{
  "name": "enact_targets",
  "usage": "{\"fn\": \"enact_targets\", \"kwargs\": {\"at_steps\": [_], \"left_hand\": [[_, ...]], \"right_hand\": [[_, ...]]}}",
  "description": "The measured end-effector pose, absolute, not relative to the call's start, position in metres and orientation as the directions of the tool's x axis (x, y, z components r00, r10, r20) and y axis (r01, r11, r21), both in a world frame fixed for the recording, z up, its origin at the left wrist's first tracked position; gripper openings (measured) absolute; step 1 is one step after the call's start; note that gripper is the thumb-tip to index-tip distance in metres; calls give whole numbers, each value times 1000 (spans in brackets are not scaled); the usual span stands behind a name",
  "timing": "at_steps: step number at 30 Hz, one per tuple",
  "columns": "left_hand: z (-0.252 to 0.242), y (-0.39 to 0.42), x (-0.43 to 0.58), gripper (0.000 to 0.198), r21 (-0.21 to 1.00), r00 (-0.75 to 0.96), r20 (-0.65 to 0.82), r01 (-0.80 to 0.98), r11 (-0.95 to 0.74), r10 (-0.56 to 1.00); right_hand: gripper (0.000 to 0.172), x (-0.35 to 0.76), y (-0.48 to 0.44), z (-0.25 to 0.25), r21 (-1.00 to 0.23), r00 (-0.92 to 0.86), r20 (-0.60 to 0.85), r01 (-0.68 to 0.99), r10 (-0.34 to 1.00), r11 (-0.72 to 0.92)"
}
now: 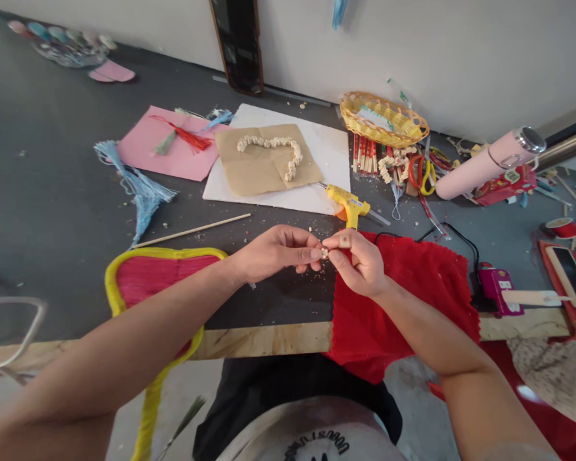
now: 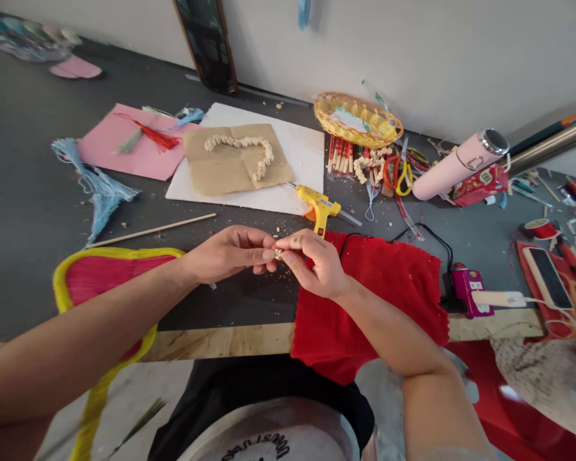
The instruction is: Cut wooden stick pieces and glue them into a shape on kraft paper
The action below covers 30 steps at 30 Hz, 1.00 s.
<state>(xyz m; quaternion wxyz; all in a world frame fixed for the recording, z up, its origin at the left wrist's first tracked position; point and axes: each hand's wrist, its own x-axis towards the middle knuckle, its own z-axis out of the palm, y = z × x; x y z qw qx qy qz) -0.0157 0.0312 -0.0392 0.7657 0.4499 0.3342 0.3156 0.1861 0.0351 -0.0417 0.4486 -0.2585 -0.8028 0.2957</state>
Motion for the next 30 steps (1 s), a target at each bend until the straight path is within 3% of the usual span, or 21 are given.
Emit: {"fn": "enact_targets", "kwargs": {"at_steps": [13,22,24,27,30], "left_hand": [[-40,31,-16,27,904,591,-237,-157,398,771],[-42,31,-16,28,895,558,-243,-186,405,793],[-42,32,-16,29,896,563,-241,-185,404,791],[-40,33,-16,28,897,566,-237,-184,401,790],[-38,33,-16,30,901,580,-230,-177,397,781]], "right_hand": [[12,189,36,-47,-759,-536,477,148,697,634],[26,192,33,-46,-857,-438,433,69,788,510],[26,192,33,-46,-856,-445,426,84,787,511],[10,191,34,-47,-833,-442,452,103,775,544],[22,189,36,-48,-770,-500,508,102,701,630]]}}
